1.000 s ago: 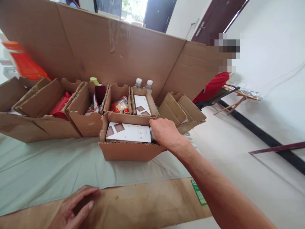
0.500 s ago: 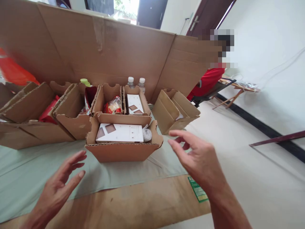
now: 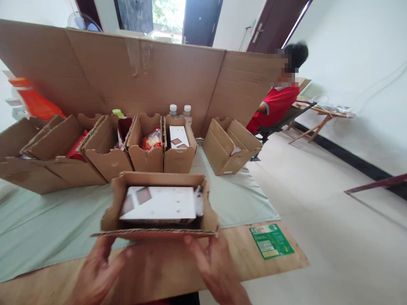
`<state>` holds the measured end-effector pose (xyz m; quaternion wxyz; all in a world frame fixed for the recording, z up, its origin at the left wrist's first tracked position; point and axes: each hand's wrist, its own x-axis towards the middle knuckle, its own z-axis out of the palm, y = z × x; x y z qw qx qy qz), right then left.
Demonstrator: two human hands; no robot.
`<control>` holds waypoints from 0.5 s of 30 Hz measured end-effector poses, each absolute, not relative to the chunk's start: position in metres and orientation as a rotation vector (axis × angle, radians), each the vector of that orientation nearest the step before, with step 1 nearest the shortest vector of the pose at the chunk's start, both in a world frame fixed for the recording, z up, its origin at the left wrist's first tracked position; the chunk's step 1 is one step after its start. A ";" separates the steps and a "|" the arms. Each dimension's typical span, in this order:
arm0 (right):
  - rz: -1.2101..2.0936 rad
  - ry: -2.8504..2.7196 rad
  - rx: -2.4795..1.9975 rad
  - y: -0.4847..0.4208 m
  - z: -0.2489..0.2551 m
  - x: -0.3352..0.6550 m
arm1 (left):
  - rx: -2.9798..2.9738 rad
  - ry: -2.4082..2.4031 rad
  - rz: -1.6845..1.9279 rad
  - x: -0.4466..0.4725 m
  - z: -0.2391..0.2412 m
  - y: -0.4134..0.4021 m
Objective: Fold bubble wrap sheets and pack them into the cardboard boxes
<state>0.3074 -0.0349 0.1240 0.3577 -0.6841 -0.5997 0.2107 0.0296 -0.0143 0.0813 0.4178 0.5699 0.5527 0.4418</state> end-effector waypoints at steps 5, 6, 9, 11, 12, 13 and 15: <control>0.760 -1.637 -1.400 0.010 0.151 0.237 | 1.241 1.602 1.348 -0.024 0.124 -0.013; 0.755 -1.647 -1.383 0.022 0.158 0.232 | 1.243 1.590 1.423 -0.021 0.133 -0.005; 0.669 -1.630 -1.424 0.033 0.169 0.246 | 1.293 1.461 1.523 0.007 0.143 0.010; 0.564 -1.590 -1.509 0.015 0.167 0.274 | 1.320 1.396 1.458 0.035 0.135 0.008; 0.507 -1.564 -1.567 0.002 0.165 0.290 | 1.336 1.364 1.397 0.050 0.128 0.005; 0.448 -1.530 -1.628 -0.012 0.161 0.306 | 1.357 1.324 1.333 0.064 0.121 0.003; 0.354 -1.445 -1.742 -0.037 0.152 0.334 | 1.405 1.223 1.232 0.090 0.111 0.002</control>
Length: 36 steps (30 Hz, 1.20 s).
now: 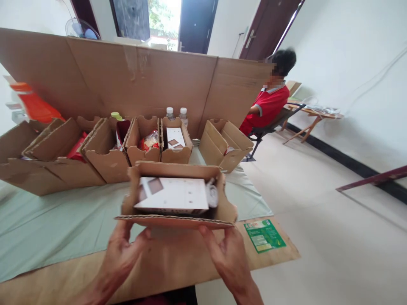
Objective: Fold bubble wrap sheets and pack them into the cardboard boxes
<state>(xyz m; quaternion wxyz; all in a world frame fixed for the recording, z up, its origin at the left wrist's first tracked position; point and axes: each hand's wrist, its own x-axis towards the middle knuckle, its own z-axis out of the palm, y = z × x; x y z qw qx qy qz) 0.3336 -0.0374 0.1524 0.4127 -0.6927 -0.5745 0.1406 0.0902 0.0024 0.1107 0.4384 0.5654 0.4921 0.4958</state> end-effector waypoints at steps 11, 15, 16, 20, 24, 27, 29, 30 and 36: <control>0.195 -1.052 -1.892 -0.103 0.083 0.347 | 1.653 0.816 1.100 0.202 0.108 0.122; 0.199 -1.048 -1.923 -0.114 0.057 0.378 | 1.625 0.940 1.133 0.211 0.085 0.120; 0.239 -1.020 -1.924 -0.111 0.054 0.391 | 1.609 0.981 1.139 0.212 0.077 0.112; 0.487 -0.955 -1.836 -0.081 0.052 0.436 | 1.635 1.015 1.087 0.216 0.053 0.074; 0.677 -1.063 -1.786 -0.050 0.064 0.442 | 1.718 0.943 0.999 0.226 0.049 0.063; 0.725 -1.075 -1.812 -0.038 0.069 0.433 | 1.713 0.905 0.988 0.231 0.053 0.071; 0.743 -1.073 -1.809 -0.035 0.068 0.429 | 1.707 0.872 0.978 0.231 0.054 0.077; 0.745 -1.071 -1.809 -0.034 0.067 0.428 | 1.708 0.858 0.968 0.231 0.054 0.078; 0.664 -1.076 -1.828 -0.031 0.052 0.433 | 1.734 0.825 0.937 0.226 0.044 0.077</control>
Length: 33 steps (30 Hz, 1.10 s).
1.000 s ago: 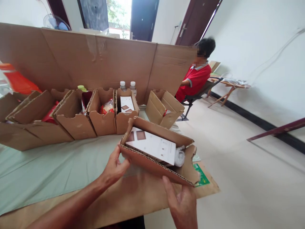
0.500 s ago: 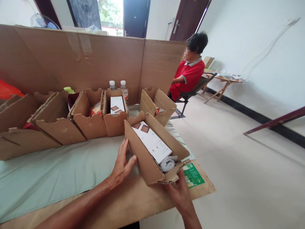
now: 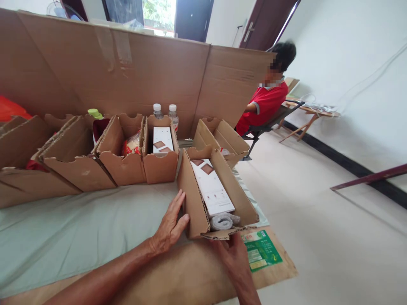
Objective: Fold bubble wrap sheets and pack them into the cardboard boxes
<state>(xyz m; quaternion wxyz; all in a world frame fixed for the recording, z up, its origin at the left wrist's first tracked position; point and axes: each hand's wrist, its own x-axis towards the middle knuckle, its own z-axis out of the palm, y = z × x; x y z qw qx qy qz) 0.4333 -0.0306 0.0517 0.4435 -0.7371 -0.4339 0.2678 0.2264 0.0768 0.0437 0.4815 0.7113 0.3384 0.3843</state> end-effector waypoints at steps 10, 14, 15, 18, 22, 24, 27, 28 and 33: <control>0.588 -1.165 -1.829 0.038 0.071 0.416 | 1.689 0.903 0.953 0.228 0.030 0.071; 0.456 -1.281 -2.008 0.083 0.082 0.415 | 1.634 0.929 0.962 0.230 0.027 0.069; 0.431 -1.287 -2.027 0.094 0.082 0.416 | 1.626 0.933 0.964 0.230 0.026 0.069; 0.338 -1.306 -2.080 0.122 0.079 0.418 | 1.613 0.944 0.956 0.231 0.023 0.068; 0.290 -1.307 -2.107 0.135 0.065 0.422 | 1.624 0.967 0.924 0.231 0.023 0.069; 0.292 -1.317 -2.091 0.133 0.057 0.425 | 1.635 0.972 0.899 0.231 0.024 0.069; 0.290 -1.330 -2.070 0.127 0.052 0.430 | 1.640 0.969 0.874 0.231 0.026 0.070; 0.282 -1.329 -2.070 0.125 0.053 0.430 | 1.642 0.965 0.867 0.231 0.027 0.070; 0.267 -1.379 -2.031 0.112 0.072 0.419 | 1.621 0.955 0.876 0.233 0.028 0.074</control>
